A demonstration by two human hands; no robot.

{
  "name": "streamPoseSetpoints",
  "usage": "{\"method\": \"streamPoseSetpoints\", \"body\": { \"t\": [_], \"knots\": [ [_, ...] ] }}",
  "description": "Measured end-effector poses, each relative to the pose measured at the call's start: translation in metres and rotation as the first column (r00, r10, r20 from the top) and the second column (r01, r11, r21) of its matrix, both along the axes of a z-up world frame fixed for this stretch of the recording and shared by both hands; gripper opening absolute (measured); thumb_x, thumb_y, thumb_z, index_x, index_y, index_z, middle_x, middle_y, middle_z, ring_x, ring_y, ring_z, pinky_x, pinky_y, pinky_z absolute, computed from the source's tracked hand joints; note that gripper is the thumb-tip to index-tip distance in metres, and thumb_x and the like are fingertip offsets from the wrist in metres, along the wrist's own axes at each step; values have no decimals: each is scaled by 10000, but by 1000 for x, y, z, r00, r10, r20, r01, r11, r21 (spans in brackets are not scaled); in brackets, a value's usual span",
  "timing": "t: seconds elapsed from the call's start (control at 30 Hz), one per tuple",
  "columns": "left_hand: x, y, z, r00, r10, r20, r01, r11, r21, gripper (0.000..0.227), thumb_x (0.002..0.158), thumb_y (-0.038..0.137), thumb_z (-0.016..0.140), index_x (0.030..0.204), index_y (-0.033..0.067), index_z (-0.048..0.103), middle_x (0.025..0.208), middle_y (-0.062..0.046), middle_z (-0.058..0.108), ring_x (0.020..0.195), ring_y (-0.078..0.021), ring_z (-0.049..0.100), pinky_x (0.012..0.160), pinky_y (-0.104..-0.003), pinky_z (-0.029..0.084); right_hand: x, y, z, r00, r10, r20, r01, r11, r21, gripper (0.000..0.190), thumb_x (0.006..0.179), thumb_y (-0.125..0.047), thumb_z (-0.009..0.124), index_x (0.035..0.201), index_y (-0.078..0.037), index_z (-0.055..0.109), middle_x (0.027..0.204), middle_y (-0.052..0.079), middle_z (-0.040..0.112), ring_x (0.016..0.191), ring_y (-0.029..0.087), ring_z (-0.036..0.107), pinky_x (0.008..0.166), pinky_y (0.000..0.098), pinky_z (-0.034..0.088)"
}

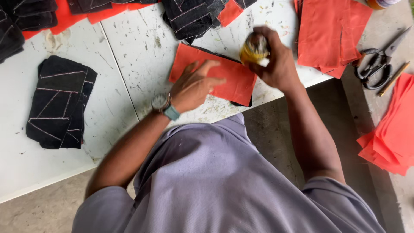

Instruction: The person repeatedly folds a red fabric piece, places it on a black fabric piece, and rubs the surface with a small jar to bond them. The person then stacks the finished pouches on the table.

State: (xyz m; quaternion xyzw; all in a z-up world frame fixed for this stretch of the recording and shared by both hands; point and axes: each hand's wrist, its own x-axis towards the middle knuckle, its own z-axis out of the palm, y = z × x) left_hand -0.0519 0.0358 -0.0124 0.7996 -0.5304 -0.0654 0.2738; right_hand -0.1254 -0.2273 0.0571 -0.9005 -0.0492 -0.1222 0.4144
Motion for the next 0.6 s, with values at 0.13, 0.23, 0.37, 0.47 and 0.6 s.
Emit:
{"method": "streamPoseSetpoints", "body": {
  "t": [0.13,0.23,0.37,0.47,0.6],
  "knots": [
    [-38,-5,-8,920,381,-91,-382,924,5,613,954,477,770,1404,100,592,1457,-204,437,1337,-413,430,1141,-620,255,-58,5,-19,992,-64,-107,65,998,7,746,881,-21,839,1495,-27,417,1304,169,673,1225,272,703,1022,375,595],
    [-29,-18,-3,973,227,-39,-225,973,51,686,858,528,807,1372,127,592,1493,-159,444,1378,-382,421,1172,-649,216,-67,6,-6,992,-41,-117,36,998,-45,742,833,-17,867,1459,-39,468,1289,157,688,1217,268,710,1025,382,584],
    [-9,-30,2,983,182,-29,-180,983,46,1004,667,563,874,1445,66,480,1512,-194,403,1398,-331,423,1171,-658,205,-56,15,11,995,-98,29,98,995,2,731,880,-27,863,1478,-28,442,1331,170,649,1247,267,684,1064,376,575],
    [-5,-28,-2,954,281,-108,-279,960,31,1195,592,620,908,1481,7,394,1522,-210,376,1417,-373,392,1172,-608,254,-27,27,-1,998,23,55,-25,999,26,728,884,-13,840,1490,-43,437,1358,179,633,1276,304,652,1082,388,552],
    [-11,-22,-9,951,283,-123,-276,958,74,1186,625,659,914,1494,51,384,1560,-183,348,1449,-381,362,1200,-612,215,31,23,-32,999,24,39,-21,998,-66,701,941,-59,839,1516,-95,440,1403,160,662,1320,343,659,1092,394,553]
  ]
}}
